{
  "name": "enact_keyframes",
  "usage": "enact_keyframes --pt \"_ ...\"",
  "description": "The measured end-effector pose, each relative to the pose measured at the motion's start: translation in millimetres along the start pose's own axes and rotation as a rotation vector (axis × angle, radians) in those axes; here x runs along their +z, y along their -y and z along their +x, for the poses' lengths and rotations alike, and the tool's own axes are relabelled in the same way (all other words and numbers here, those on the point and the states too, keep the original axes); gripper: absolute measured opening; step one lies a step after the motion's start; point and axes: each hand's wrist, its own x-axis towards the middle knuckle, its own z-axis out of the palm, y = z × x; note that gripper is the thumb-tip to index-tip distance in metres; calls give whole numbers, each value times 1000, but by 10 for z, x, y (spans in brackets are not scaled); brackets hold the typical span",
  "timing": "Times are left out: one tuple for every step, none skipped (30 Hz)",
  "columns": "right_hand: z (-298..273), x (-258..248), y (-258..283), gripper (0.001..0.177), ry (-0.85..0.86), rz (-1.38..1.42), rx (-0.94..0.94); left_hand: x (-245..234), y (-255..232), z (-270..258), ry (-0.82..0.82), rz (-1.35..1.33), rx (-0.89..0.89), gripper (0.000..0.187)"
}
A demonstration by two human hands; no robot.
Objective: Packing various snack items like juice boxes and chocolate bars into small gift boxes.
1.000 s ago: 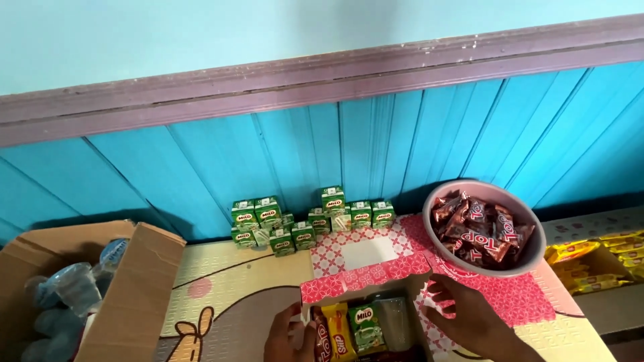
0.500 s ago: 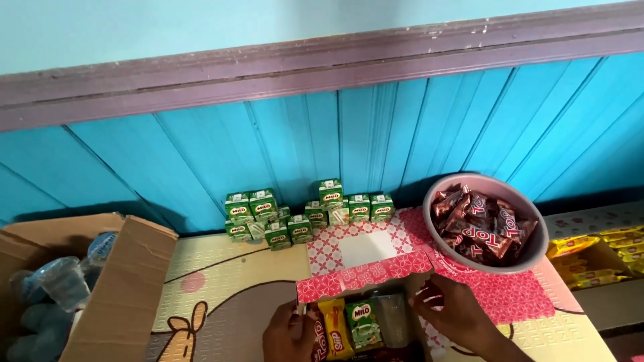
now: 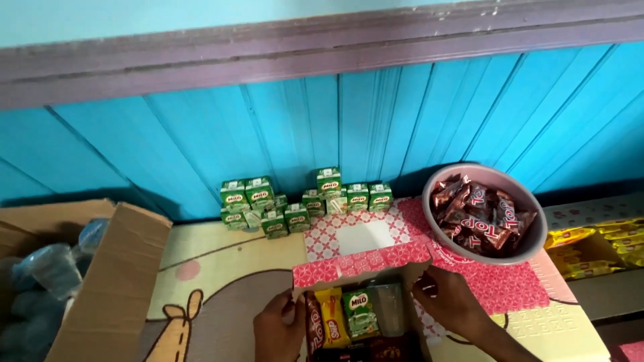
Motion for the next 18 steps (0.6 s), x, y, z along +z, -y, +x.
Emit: enact_keyframes --pt "-1 11 -10 19 -20 27 -22 -12 -25 -2 11 -2 -22 33" --pt "-1 21 -20 19 -40 55 -43 -25 -50 -3 23 -4 -44 35" --pt "10 24 -36 19 -37 55 -43 -60 -122 -4 23 -2 -46 35" --pt "20 26 -52 20 -39 7 -36 -95 -195 -4 36 -8 -79 33" --pt "26 28 -69 22 -41 -42 -29 -130 -267 -10 50 -15 -111 31" --pt "-4 -11 9 22 -38 -42 -28 -167 -311 -7 50 -14 -114 31" --pt "-28 -56 88 22 4 -29 37 -202 -358 -6 75 -20 -136 32" --pt "-52 -98 168 24 45 -15 101 -236 -402 -5 99 -25 -157 33" --pt "-23 -56 99 24 48 -19 100 -250 -392 -1 98 -28 -162 33" --pt "10 -16 27 25 23 30 44 -260 -382 5 105 -50 -148 33" --pt "3 23 -63 27 -4 81 -1 -269 -377 -6 122 -71 -136 34" --pt "-26 -2 -26 27 -1 79 7 -282 -382 -27 130 -71 -142 34" --pt "-18 -38 23 23 15 55 26 -283 -395 -5 140 -71 -151 33" --pt "-15 -73 75 21 31 32 45 -290 -406 12 149 -72 -161 32" --pt "-13 -66 47 21 32 29 45 -280 -368 15 148 -74 -164 32" --pt "-12 -59 23 21 28 -3 28 -275 -329 18 148 -86 -129 33" --pt "13 -59 11 21 22 -34 7 -268 -295 41 143 -99 -91 34" --pt "37 -66 -2 21 22 -37 2 -290 -344 53 138 -103 -91 34"
